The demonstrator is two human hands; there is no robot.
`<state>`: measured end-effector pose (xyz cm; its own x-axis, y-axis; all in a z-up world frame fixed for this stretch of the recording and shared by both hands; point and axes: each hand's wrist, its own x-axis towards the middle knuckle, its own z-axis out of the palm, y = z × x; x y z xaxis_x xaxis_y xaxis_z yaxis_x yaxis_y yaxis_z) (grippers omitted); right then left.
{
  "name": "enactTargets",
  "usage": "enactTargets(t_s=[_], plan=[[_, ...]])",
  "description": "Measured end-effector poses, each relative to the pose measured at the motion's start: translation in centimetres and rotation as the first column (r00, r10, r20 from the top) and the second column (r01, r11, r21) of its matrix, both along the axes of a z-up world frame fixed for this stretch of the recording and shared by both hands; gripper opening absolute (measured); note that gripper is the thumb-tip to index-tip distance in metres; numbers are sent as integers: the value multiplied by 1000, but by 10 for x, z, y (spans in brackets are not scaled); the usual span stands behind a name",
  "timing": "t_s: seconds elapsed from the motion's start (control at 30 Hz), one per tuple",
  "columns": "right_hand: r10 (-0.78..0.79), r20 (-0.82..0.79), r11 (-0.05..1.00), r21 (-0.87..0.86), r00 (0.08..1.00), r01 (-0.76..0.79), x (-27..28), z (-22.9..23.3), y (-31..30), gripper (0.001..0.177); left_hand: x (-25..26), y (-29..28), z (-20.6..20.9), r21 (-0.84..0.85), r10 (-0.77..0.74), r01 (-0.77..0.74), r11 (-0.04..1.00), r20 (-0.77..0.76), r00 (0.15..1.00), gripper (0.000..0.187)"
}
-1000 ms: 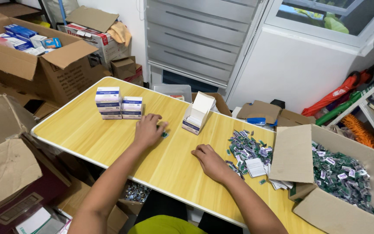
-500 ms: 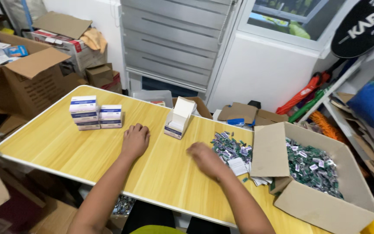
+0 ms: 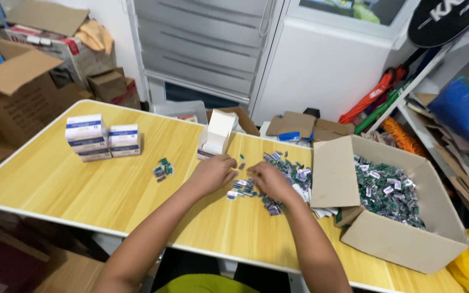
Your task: The person sorts small green and white capsules from a large cardboard box onto a table, arranging them into small piles. The person then gathers the sorted capsules and places them into smaller white boxes.
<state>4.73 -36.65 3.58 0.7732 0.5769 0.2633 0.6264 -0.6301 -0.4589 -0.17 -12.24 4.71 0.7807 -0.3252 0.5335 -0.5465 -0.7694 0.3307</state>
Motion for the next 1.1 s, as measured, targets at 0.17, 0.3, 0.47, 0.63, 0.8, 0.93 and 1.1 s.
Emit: enactTargets(t_s=[0.17, 0.3, 0.47, 0.63, 0.8, 0.93, 1.1], plan=[[-110, 104, 991, -58, 989, 116, -6, 18, -7, 24, 11, 0, -7, -19, -11, 7, 1000, -218, 976, 14], [-90, 109, 992, -76, 990, 98, -3, 7, -3, 22, 1, 17, -12, -62, 81, -101, 993, -271, 959, 18], [-53, 188, 997, -39, 981, 61, 24, -14, 20, 28, -1, 14, -12, -49, 126, -148, 988, -307, 943, 18], [189, 215, 979, -112, 958, -168, 64, -12, 39, 40, -1, 13, -13, 10, 84, -86, 996, -322, 943, 16], [5, -62, 997, -80, 998, -10, 59, -13, 49, 19, 0, 12, -17, -21, 89, -102, 995, -333, 939, 19], [23, -212, 999, -38, 977, -32, 44, -7, 54, 20, 1, 11, -21, -155, 78, -135, 979, -327, 942, 33], [236, -388, 960, 236, 891, -151, 27, -3, 69, 32, 8, 28, -26, -131, 154, -220, 967, -386, 910, 31]])
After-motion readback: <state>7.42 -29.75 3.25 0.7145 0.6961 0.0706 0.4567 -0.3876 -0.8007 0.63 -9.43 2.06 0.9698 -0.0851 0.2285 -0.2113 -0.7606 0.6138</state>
